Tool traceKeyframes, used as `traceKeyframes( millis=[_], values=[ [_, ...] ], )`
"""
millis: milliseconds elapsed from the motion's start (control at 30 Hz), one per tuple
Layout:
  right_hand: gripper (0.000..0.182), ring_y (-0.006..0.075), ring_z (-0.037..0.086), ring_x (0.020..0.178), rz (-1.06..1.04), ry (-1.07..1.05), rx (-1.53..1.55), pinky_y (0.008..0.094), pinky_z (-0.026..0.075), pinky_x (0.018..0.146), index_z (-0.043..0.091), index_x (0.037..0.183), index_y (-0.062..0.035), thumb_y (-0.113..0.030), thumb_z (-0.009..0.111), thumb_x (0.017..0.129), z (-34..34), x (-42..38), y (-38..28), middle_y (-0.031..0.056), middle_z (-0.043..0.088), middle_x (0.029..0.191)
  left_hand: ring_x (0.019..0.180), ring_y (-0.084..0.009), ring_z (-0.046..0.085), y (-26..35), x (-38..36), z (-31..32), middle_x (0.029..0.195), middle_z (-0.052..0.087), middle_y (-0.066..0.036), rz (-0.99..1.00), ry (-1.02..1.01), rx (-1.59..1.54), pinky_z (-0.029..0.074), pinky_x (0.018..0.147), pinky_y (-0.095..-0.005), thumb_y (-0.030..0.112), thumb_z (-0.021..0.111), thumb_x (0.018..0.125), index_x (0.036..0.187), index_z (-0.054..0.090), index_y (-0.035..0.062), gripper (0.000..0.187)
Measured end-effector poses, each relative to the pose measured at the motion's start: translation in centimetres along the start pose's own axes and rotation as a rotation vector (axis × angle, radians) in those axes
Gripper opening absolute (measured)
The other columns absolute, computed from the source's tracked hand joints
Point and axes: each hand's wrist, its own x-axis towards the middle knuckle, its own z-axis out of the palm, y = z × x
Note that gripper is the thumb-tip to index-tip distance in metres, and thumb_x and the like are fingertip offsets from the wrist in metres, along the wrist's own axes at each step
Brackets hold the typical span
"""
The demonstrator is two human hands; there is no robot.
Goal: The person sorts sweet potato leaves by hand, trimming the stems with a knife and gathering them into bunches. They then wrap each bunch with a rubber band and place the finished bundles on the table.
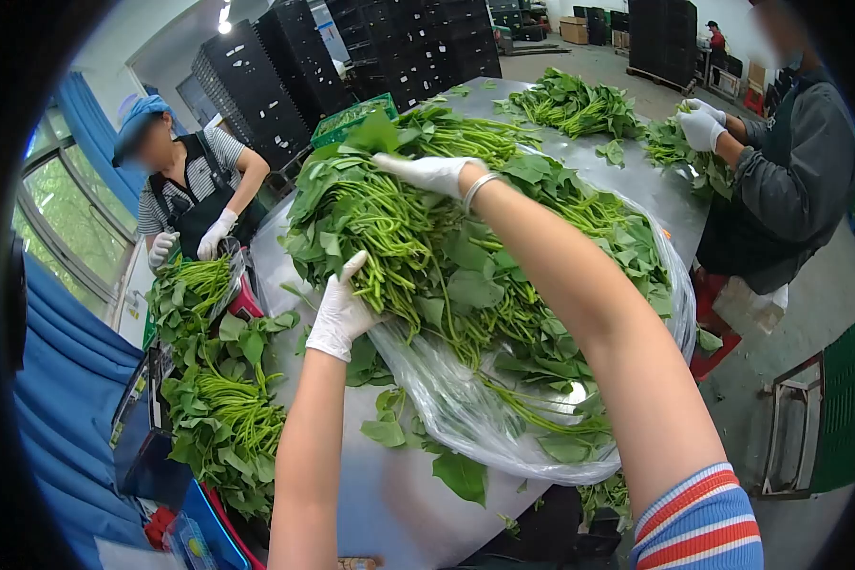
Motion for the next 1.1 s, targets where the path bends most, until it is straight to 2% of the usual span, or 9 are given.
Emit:
traceKeyframes(
  millis=[100, 200, 333, 367, 433, 567, 633, 833, 1100],
  values=[
    [0.104, 0.0307, 0.034, 0.13, 0.111, 0.218, -1.134, 0.0359, 0.028, 0.107, 0.027, 0.14, 0.0005, -0.077, 0.043, 0.071, 5.9, -1.6, 0.2, 0.0205, 0.036, 0.14, 0.104, -0.0301, 0.055, -0.1, -0.5, -1.3, 0.115, 0.059, -0.011, -0.03, -0.043, -0.106, 0.038, 0.091, -0.0542, 0.045, 0.057, 0.083, 0.12, 0.053, 0.0095, 0.052],
    [0.109, 0.0321, 0.036, 0.129, 0.136, 0.128, -1.232, 0.0352, 0.03, 0.106, 0.027, 0.14, -0.0005, -0.078, 0.046, 0.067, 6.4, -0.2, -0.4, 0.0203, 0.036, 0.139, 0.108, -0.0317, 0.053, -0.7, -1.1, -2.3, 0.12, 0.056, -0.013, -0.011, -0.048, -0.106, 0.034, 0.095, -0.0568, 0.051, 0.053, 0.084, 0.124, 0.05, 0.0092, 0.058],
    [0.097, 0.03, 0.031, 0.132, 0.087, 0.06, -0.964, 0.035, 0.022, 0.109, 0.033, 0.14, -0.0112, -0.079, 0.039, 0.07, 3.1, 0.2, -1.3, 0.0182, 0.028, 0.145, 0.112, -0.033, 0.05, -0.5, -1.1, -2.6, 0.123, 0.053, -0.014, -0.009, -0.062, -0.101, 0.031, 0.097, -0.0582, 0.062, 0.053, 0.079, 0.128, 0.046, 0.01, 0.072],
    [0.099, 0.0294, 0.032, 0.132, 0.259, -0.056, -0.332, 0.0346, 0.022, 0.11, 0.033, 0.139, -0.0079, -0.078, 0.04, 0.071, 2.2, 5.0, 1.9, 0.0187, 0.029, 0.144, 0.11, -0.0331, 0.05, -0.2, -1.0, -2.4, 0.123, 0.053, -0.014, -0.032, -0.064, -0.125, 0.034, 0.094, -0.0577, 0.064, 0.054, 0.077, 0.128, 0.046, 0.0106, 0.075],
    [0.107, 0.0327, 0.032, 0.131, 0.114, 0.011, -1.024, 0.0365, 0.025, 0.107, 0.034, 0.137, 0.0004, -0.081, 0.039, 0.069, 5.7, -1.3, -0.6, 0.0235, 0.032, 0.141, 0.11, -0.0337, 0.05, -0.2, -0.5, -2.5, 0.123, 0.053, -0.014, -0.029, -0.047, -0.124, 0.033, 0.094, -0.059, 0.07, 0.054, 0.073, 0.129, 0.045, 0.0113, 0.081],
    [0.113, 0.0364, 0.042, 0.123, -0.113, -0.012, -0.745, 0.0336, 0.033, 0.103, 0.036, 0.131, 0.0114, -0.077, 0.053, 0.063, 8.0, 0.4, 2.4, 0.031, 0.038, 0.133, 0.123, -0.0356, 0.039, -0.9, -1.1, -2.9, 0.134, 0.043, -0.013, 0.062, -0.065, -0.011, 0.026, 0.097, -0.064, 0.079, 0.042, 0.071, 0.137, 0.035, 0.0149, 0.092],
    [0.112, 0.0365, 0.05, 0.116, -0.186, 0.259, -0.821, 0.0336, 0.04, 0.097, 0.037, 0.127, 0.0153, -0.071, 0.06, 0.06, 11.2, -2.1, 2.6, 0.0303, 0.05, 0.122, 0.123, -0.036, 0.039, -0.9, -2.9, -3.4, 0.135, 0.042, -0.013, 0.067, -0.081, -0.026, 0.028, 0.097, -0.063, 0.079, 0.04, 0.072, 0.138, 0.033, 0.0159, 0.092],
    [0.095, 0.0402, 0.054, 0.103, -0.246, 0.302, -0.797, 0.0385, 0.045, 0.089, 0.036, 0.129, 0.0074, -0.06, 0.061, 0.067, 16.4, -8.6, 2.5, 0.0306, 0.051, 0.111, 0.12, -0.0332, 0.043, -1.6, -9.2, -5.9, 0.134, 0.043, -0.011, 0.112, 0.06, -0.037, 0.037, 0.095, -0.0574, 0.074, 0.048, 0.074, 0.137, 0.035, 0.0155, 0.087],
    [0.098, 0.0379, 0.05, 0.109, -0.483, 0.299, -0.664, 0.0368, 0.04, 0.095, 0.03, 0.135, 0.0058, -0.058, 0.063, 0.068, 17.8, -18.8, -0.9, 0.0292, 0.048, 0.116, 0.115, -0.0229, 0.048, -2.6, -18.5, 3.4, 0.126, 0.05, -0.006, 0.384, 0.21, 0.01, 0.042, 0.097, -0.041, 0.048, 0.06, 0.083, 0.131, 0.043, 0.0128, 0.062]
  ],
)
